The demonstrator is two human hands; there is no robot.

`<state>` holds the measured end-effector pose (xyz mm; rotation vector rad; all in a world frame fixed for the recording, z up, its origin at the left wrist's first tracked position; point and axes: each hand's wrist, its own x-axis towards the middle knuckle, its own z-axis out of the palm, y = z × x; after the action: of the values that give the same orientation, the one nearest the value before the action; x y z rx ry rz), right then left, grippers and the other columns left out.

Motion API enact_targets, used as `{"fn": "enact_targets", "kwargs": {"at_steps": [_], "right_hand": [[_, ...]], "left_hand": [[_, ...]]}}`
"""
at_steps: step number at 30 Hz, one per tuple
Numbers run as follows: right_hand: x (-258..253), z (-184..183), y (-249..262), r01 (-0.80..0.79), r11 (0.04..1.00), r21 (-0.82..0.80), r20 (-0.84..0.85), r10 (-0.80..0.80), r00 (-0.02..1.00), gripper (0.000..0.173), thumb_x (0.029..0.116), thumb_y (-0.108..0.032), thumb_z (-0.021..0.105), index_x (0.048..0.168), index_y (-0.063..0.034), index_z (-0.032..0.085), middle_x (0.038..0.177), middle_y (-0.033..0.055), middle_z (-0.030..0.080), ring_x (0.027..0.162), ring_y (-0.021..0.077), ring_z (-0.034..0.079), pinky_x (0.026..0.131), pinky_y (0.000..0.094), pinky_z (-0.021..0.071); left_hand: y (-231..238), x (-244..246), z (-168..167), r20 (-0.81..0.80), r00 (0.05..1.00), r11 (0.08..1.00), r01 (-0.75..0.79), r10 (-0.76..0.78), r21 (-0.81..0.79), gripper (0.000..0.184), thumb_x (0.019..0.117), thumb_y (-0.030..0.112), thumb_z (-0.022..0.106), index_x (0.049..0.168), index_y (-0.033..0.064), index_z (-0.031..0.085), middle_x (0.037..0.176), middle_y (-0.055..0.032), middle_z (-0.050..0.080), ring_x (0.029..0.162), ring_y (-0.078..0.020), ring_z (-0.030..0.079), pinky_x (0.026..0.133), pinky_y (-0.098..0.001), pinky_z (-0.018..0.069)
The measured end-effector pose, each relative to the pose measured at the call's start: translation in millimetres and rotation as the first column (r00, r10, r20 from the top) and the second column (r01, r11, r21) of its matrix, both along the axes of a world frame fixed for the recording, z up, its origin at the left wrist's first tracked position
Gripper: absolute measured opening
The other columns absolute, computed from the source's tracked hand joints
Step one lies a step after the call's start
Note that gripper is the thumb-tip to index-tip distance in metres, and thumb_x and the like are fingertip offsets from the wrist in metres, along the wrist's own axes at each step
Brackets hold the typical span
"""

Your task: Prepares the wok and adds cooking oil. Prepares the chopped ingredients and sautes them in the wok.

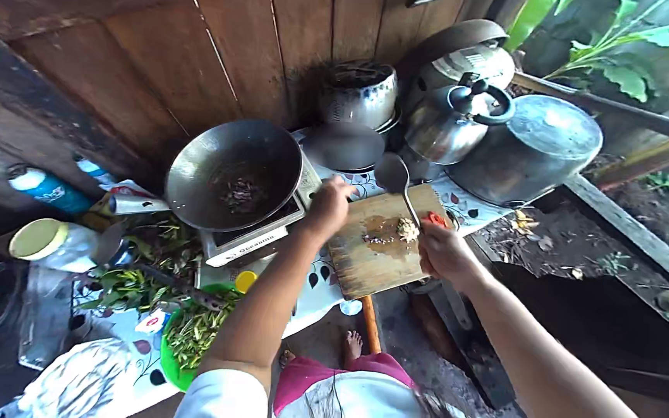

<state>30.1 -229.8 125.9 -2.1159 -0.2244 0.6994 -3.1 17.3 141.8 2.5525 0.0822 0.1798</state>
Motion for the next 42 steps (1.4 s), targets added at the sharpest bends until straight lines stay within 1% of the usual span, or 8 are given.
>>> {"fn": "enact_targets", "kwargs": {"at_steps": [5,8,11,18,24,32,37,42], "right_hand": [[-21,-53,-32,0.077,0.972,-0.223,-0.120,-0.106,0.987,0.041,0.1127,-0.015,0.033,0.150,-0.0040,0.046,0.082,0.0124,0.060,0.058,0.0184,0.059,0.059,0.0359,0.0544],[-29,-60,-30,0.084,0.956,-0.281,-0.122,-0.122,0.985,0.042,0.1126,-0.015,0.034,0.152,-0.0044,0.045,0.085,0.0177,0.064,0.062,0.0237,0.063,0.065,0.0405,0.0558],[-37,-60,-31,0.063,0.944,-0.322,-0.126,-0.109,0.986,0.043,0.1120,-0.013,0.035,0.153,-0.0043,0.044,0.091,0.0206,0.066,0.067,0.0267,0.066,0.069,0.0429,0.0568],[-54,-82,-34,0.002,0.947,-0.320,-0.202,-0.070,0.977,0.046,0.1122,-0.014,0.035,0.158,-0.0055,0.038,0.094,0.0214,0.067,0.068,0.0278,0.066,0.071,0.0441,0.0573],[-68,-82,-21,0.023,0.971,-0.239,-0.271,-0.089,0.958,0.043,0.1129,-0.014,0.034,0.154,-0.0039,0.040,0.084,0.0156,0.062,0.060,0.0209,0.063,0.063,0.0368,0.0564],[-78,-87,1,-0.022,0.977,-0.212,-0.251,-0.032,0.967,0.046,0.1121,-0.011,0.034,0.157,-0.0016,0.035,0.091,0.0190,0.065,0.066,0.0241,0.065,0.069,0.0391,0.0569],[-80,-109,2,0.082,0.996,-0.028,-0.283,-0.086,0.955,0.045,0.1120,-0.011,0.035,0.155,0.0005,0.037,0.079,0.0108,0.057,0.056,0.0163,0.057,0.058,0.0324,0.0537],[-81,-109,-1,0.316,0.920,0.233,-0.450,-0.186,0.873,0.042,0.1118,-0.009,0.036,0.152,0.0018,0.038,0.070,0.0002,0.049,0.046,0.0064,0.046,0.044,0.0220,0.0434]], "left_hand": [[-63,35,-111,-0.401,0.909,0.994,0.093,-0.109,-0.059,0.040,0.0925,-0.008,0.060,0.131,0.0002,0.067,0.138,-0.0238,0.060,0.132,-0.0424,0.054,0.111,-0.0569,0.0426],[-79,54,-136,-0.441,0.886,0.982,0.183,-0.144,0.047,0.051,0.0923,-0.007,0.062,0.142,0.0041,0.059,0.156,-0.0144,0.047,0.146,-0.0417,0.038,0.114,-0.0621,0.0346],[-81,68,-145,-0.469,0.856,0.941,0.312,-0.218,0.133,0.049,0.0988,-0.004,0.056,0.147,0.0039,0.054,0.163,-0.0107,0.040,0.155,-0.0358,0.026,0.123,-0.0561,0.0244],[-48,48,-156,-0.302,0.826,0.867,0.499,-0.475,0.001,0.029,0.0937,-0.015,0.052,0.114,-0.0084,0.072,0.130,-0.0223,0.065,0.130,-0.0370,0.057,0.115,-0.0462,0.0411],[-47,24,-150,-0.340,0.927,0.978,0.099,-0.158,-0.186,0.043,0.0950,-0.008,0.060,0.138,-0.0053,0.060,0.139,-0.0262,0.058,0.130,-0.0364,0.058,0.114,-0.0443,0.0435],[-83,12,-173,-0.150,0.981,0.935,-0.168,0.126,-0.313,0.033,0.0946,-0.008,0.061,0.127,-0.0082,0.067,0.129,-0.0288,0.064,0.120,-0.0372,0.064,0.108,-0.0431,0.0484],[-90,9,-177,-0.074,0.968,0.906,-0.250,0.240,-0.340,0.029,0.0948,-0.010,0.057,0.121,-0.0088,0.070,0.124,-0.0294,0.065,0.116,-0.0375,0.065,0.105,-0.0429,0.0506],[-92,11,-167,-0.169,0.957,0.906,-0.280,0.236,-0.318,0.031,0.0970,-0.008,0.055,0.125,-0.0074,0.069,0.130,-0.0271,0.063,0.121,-0.0352,0.064,0.108,-0.0416,0.0484]]}}
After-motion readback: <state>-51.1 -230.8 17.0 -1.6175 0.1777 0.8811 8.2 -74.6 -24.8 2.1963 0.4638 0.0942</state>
